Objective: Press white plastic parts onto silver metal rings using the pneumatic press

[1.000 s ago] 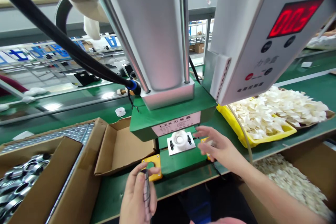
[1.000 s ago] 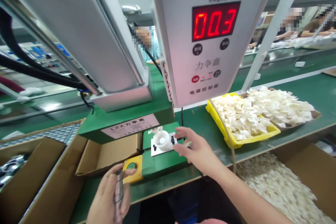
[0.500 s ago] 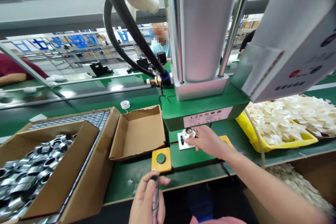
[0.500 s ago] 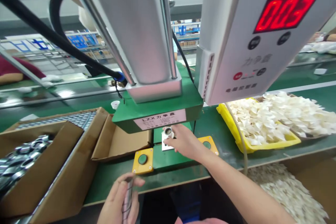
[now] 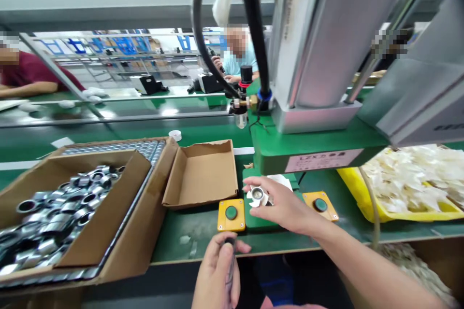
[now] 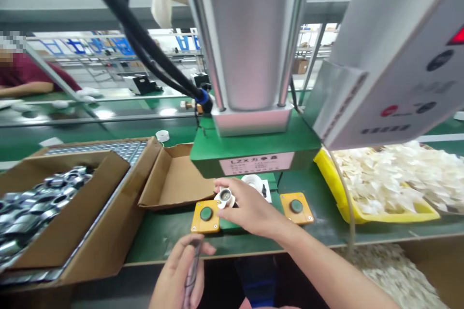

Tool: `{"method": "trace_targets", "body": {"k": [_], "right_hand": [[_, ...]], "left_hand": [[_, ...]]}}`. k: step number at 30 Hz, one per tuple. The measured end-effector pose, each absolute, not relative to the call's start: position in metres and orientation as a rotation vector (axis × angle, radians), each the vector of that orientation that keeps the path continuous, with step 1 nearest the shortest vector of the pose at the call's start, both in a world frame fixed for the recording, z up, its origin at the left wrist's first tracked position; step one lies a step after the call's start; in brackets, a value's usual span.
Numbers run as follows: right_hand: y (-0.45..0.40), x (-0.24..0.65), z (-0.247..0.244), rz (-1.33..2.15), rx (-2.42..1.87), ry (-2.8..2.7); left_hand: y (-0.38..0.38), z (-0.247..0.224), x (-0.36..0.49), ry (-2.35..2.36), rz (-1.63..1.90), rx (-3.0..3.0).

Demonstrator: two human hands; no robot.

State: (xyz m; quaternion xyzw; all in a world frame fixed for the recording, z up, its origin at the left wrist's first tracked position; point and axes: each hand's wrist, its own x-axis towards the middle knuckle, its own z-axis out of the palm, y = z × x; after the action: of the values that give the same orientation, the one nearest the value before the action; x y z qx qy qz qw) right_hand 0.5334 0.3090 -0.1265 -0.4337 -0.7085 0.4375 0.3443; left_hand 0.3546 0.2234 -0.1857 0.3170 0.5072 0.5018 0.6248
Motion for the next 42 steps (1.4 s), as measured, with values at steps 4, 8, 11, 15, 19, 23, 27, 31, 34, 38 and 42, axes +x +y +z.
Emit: {"method": "trace_targets", "body": {"k": [4,8,11,15,19,23,27,31,34,38,42], "right_hand": [[0.336,0.497,-0.126,1.101,-1.073,-1.943],[0.373,0.457,-0.125,1.024,-1.05,-1.942],[0.388,0.445,-0.125,0.958,-1.031,-1.991],[0.369,0.468,-0.126,0.771,-1.076,-2.019],[0.319,0.532,-0.13,0.707,-1.182,-2.089],[0.283,0.624,-0.14,0.478,-1.409,-2.009],[0.266,0.713,-0.132,0.168,-1.679,-1.74],[0.26,0.784,-0.115,-0.125,-1.871,-1.44],[0.262,0.818,-0.113,-0.31,-1.957,-1.418],[0.274,0.835,-0.123,-0.47,-1.987,-1.648],[0.294,0.832,-0.124,-0.484,-1.968,-1.853]], "left_hand": [[0.216,-0.192,0.346,1.161,1.161,0.69],[0.213,-0.197,0.337,1.15,1.177,0.654],[0.212,-0.202,0.331,1.137,1.197,0.647],[0.21,-0.205,0.327,1.158,1.194,0.665],[0.212,-0.197,0.335,1.216,1.165,0.695],[0.219,-0.184,0.351,1.204,1.112,0.733],[0.235,-0.168,0.371,1.151,1.081,0.727],[0.267,-0.145,0.398,1.014,1.081,0.706],[0.293,-0.131,0.42,0.824,1.097,0.681],[0.317,-0.123,0.44,0.693,1.073,0.632],[0.327,-0.122,0.449,0.6,1.023,0.654]]}}
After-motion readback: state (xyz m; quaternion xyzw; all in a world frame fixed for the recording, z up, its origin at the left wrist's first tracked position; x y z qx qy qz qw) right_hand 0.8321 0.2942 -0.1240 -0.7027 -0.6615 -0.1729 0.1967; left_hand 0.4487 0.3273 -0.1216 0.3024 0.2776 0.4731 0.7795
